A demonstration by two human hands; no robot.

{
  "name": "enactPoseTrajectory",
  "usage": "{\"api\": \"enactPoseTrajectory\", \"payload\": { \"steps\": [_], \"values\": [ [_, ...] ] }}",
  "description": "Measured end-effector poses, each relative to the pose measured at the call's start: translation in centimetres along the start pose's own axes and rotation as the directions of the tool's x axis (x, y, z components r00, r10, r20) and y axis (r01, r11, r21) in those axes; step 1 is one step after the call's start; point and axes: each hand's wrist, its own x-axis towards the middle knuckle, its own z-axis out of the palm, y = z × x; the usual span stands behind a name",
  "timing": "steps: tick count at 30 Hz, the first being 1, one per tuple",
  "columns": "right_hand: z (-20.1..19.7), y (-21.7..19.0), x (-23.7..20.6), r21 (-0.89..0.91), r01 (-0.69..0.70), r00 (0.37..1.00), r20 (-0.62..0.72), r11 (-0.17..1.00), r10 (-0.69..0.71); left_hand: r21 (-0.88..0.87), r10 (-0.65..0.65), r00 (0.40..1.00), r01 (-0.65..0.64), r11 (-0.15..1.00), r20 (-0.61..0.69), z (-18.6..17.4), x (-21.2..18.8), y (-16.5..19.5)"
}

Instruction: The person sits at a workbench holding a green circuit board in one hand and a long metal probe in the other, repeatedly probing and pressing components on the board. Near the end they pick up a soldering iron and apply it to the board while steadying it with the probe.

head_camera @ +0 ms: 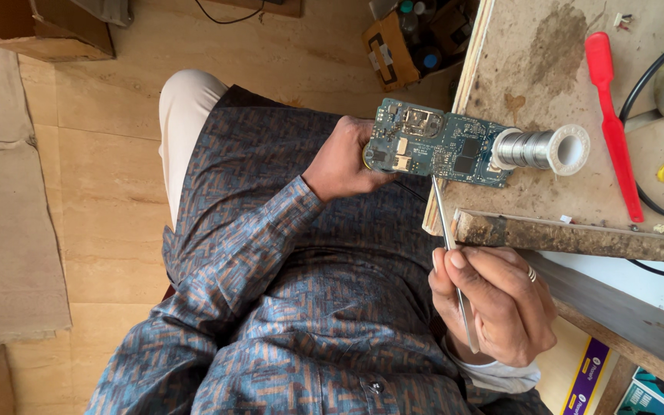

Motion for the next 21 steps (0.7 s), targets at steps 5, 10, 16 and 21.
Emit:
{"api": "enactPoseTrajectory", "payload": {
  "steps": [5, 10, 16, 21],
  "values": [
    [-0.2, 0.2, 0.5, 0.012, 0.022, 0.999, 0.037, 1.000, -0.023, -0.022, 0.048, 0.999, -0.048, 0.999, 0.003, 0.0, -0.1, -0.1],
    [-0.9, 0.0, 0.8, 0.016, 0.011, 0.996, 0.088, 1.000, -0.012, -0.040, 0.060, 0.998, -0.060, 0.997, 0.000, -0.2, 0.0, 0.5],
    [-1.5, 0.3, 0.2, 0.095, -0.011, 0.994, 0.111, 0.995, 0.001, -0.030, 0.053, 0.999, -0.053, 0.998, 0.007, -0.4, 0.2, 1.2],
    [-3.3, 1.3, 2.6, 0.362, -0.113, 0.963, 0.268, 0.925, 0.013, -0.041, 0.046, 0.999, -0.046, 0.998, 0.007, -0.4, 0.3, 1.3]
  ]
}}
